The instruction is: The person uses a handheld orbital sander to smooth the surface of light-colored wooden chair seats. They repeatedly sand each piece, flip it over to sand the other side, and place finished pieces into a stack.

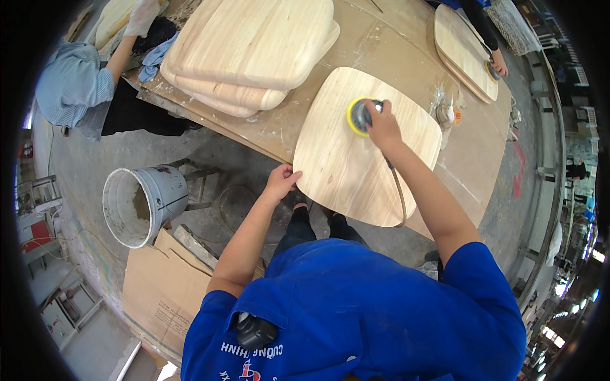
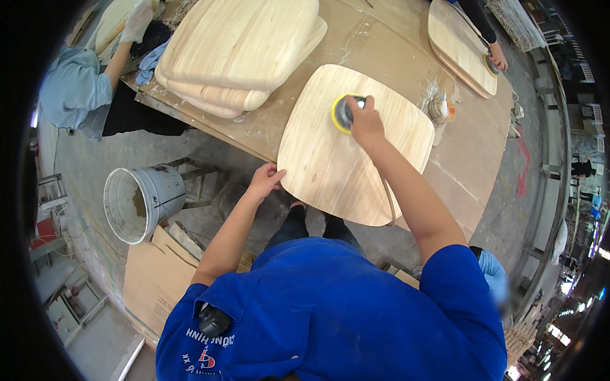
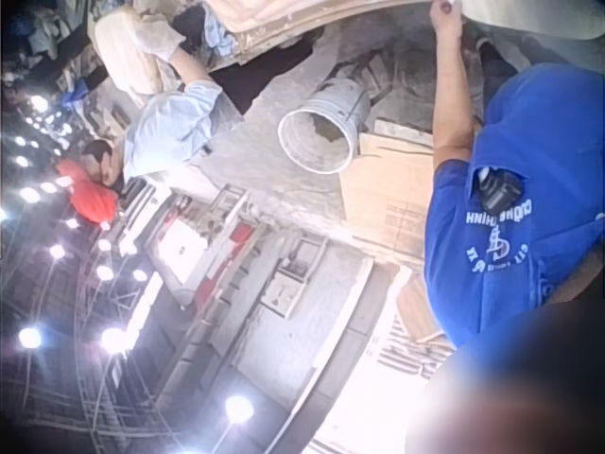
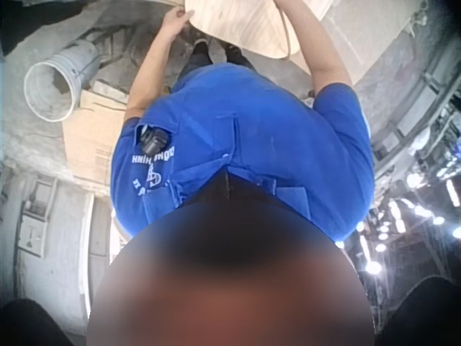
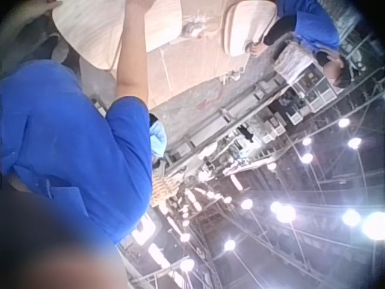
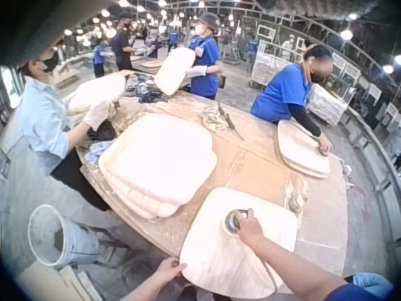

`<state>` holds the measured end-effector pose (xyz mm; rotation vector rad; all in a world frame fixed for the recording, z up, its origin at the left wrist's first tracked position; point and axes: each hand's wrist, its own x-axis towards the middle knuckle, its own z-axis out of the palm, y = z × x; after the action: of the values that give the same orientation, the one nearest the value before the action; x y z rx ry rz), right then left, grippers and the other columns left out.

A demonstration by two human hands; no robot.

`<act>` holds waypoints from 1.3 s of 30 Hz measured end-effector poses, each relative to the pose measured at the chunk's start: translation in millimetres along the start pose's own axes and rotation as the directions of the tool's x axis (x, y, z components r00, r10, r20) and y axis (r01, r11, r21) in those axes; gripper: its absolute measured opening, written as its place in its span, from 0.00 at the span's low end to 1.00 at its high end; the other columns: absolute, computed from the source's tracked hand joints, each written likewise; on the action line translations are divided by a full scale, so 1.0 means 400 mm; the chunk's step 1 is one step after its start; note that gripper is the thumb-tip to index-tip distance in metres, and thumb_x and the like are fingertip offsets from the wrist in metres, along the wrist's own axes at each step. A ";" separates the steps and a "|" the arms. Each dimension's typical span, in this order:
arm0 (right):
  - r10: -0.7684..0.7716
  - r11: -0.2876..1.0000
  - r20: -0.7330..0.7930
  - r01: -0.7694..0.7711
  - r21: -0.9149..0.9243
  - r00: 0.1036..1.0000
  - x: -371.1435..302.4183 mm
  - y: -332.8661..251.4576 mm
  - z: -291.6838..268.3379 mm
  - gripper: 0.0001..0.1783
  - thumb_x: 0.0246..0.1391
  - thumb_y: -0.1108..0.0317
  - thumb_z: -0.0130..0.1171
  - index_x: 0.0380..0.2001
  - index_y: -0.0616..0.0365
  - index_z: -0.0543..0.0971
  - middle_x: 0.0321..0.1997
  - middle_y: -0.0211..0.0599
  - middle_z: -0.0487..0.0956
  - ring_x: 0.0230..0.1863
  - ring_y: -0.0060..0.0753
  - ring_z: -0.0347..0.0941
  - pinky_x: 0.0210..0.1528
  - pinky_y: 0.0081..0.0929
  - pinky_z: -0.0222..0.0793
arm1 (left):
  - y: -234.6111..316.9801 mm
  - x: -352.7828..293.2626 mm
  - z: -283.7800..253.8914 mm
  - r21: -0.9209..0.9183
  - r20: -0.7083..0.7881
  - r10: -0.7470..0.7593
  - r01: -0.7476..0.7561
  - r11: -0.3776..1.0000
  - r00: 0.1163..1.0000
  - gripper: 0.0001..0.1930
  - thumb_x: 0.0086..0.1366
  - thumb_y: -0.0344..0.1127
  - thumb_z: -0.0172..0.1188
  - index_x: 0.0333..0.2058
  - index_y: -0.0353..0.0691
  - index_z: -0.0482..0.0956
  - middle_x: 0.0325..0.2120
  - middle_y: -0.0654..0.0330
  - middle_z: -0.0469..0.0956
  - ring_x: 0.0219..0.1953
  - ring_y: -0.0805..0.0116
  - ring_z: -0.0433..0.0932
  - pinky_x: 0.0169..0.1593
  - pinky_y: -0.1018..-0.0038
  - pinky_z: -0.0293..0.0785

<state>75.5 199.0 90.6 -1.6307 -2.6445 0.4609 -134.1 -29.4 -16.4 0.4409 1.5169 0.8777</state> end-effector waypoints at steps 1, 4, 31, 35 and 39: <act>0.034 0.999 -0.040 -0.033 0.018 0.999 0.026 0.002 -0.006 0.37 0.48 0.73 0.62 0.61 0.33 0.63 0.58 0.52 0.60 0.45 0.59 0.73 0.47 0.44 0.74 | -0.003 0.002 0.000 -0.009 -0.001 0.012 -0.012 1.000 1.000 0.13 0.63 0.38 0.62 0.41 0.36 0.74 0.30 0.62 0.80 0.29 0.76 0.77 0.32 0.79 0.73; 0.087 0.996 -0.071 -0.083 0.045 0.994 0.055 -0.012 -0.002 0.37 0.48 0.73 0.61 0.61 0.34 0.63 0.60 0.53 0.59 0.45 0.60 0.73 0.47 0.44 0.74 | -0.010 0.008 -0.003 -0.030 0.009 0.018 -0.018 0.999 1.000 0.14 0.62 0.38 0.63 0.41 0.37 0.75 0.29 0.63 0.80 0.28 0.76 0.77 0.32 0.78 0.73; -0.432 0.902 0.251 0.406 0.151 0.866 -0.380 -0.122 0.106 0.33 0.50 0.73 0.53 0.59 0.28 0.68 0.61 0.52 0.62 0.49 0.60 0.71 0.49 0.44 0.73 | 0.019 0.012 -0.005 -0.087 0.017 -0.093 0.094 0.992 0.996 0.16 0.65 0.41 0.60 0.42 0.34 0.74 0.33 0.58 0.79 0.32 0.70 0.79 0.37 0.73 0.76; -0.252 0.964 0.190 0.230 0.130 0.949 -0.249 -0.041 0.071 0.33 0.50 0.74 0.52 0.59 0.31 0.67 0.60 0.52 0.61 0.47 0.58 0.72 0.49 0.44 0.73 | 0.022 0.011 -0.008 -0.058 0.022 -0.080 0.081 0.995 0.997 0.16 0.66 0.42 0.59 0.43 0.34 0.73 0.33 0.59 0.79 0.33 0.70 0.79 0.38 0.73 0.76; -0.078 0.996 0.172 0.068 0.064 0.982 -0.104 0.044 0.016 0.35 0.51 0.74 0.55 0.61 0.31 0.65 0.59 0.51 0.61 0.46 0.56 0.74 0.50 0.42 0.74 | 0.031 0.003 -0.004 -0.043 0.025 -0.073 0.074 0.996 0.997 0.16 0.67 0.42 0.57 0.43 0.33 0.73 0.34 0.58 0.79 0.34 0.70 0.79 0.39 0.74 0.76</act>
<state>109.0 168.2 86.4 -1.5382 -2.7723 0.7016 -138.4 -21.0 -7.9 0.3593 1.4807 0.8441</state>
